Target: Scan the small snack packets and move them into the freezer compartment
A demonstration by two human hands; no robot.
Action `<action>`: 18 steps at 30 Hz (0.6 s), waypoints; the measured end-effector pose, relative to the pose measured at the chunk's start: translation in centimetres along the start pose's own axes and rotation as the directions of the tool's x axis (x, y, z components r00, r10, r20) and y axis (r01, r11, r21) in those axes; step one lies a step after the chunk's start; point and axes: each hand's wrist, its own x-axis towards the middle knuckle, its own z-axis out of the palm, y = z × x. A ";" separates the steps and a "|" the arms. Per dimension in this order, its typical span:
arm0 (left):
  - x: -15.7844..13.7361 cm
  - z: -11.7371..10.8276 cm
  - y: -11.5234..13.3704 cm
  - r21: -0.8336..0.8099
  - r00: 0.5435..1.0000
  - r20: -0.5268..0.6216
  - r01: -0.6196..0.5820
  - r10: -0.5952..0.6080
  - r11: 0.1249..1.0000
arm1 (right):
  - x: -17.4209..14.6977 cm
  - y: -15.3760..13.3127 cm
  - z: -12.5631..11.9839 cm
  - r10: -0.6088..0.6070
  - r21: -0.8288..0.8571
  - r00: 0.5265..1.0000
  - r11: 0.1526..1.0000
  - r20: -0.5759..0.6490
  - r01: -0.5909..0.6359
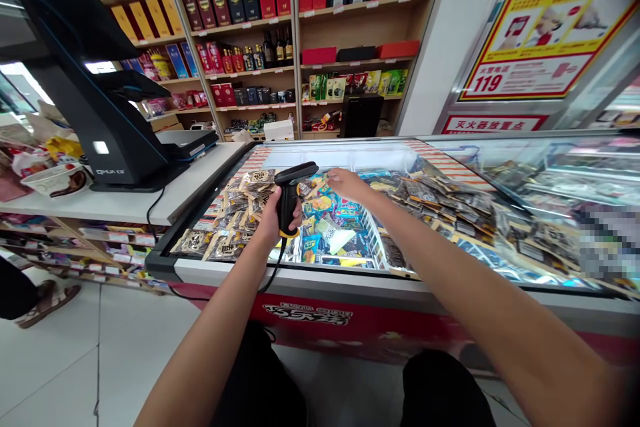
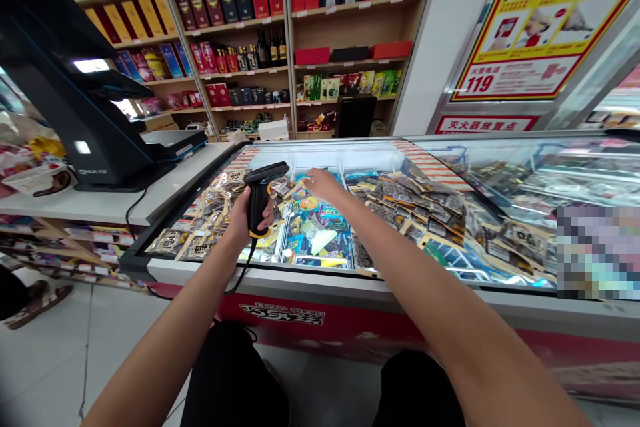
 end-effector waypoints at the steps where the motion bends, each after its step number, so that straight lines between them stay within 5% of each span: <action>1: -0.1 0.1 0.0 0.006 1.000 0.014 0.007 -0.007 1.000 | -1.1 0.6 -1.5 0.017 -0.045 1.000 0.999 0.021 -0.016; 4: -0.3 0.4 0.1 0.027 0.998 0.050 0.034 -0.036 0.999 | -5.7 2.1 -5.7 0.117 -0.430 0.988 0.901 0.100 -0.063; 7: -0.4 0.7 0.4 0.025 0.997 0.039 0.070 -0.071 0.997 | -11.1 2.9 -8.4 0.259 -0.592 0.960 0.793 0.112 -0.145; 12: -0.4 1.2 0.8 0.045 0.995 -0.005 0.098 -0.098 0.994 | -18.0 3.3 -8.7 0.354 -0.584 0.933 0.770 0.056 -0.257; 18: -0.5 1.5 1.3 0.087 0.985 -0.112 0.140 -0.130 0.986 | -19.3 4.5 -6.2 0.317 -0.283 0.946 0.915 0.060 -0.289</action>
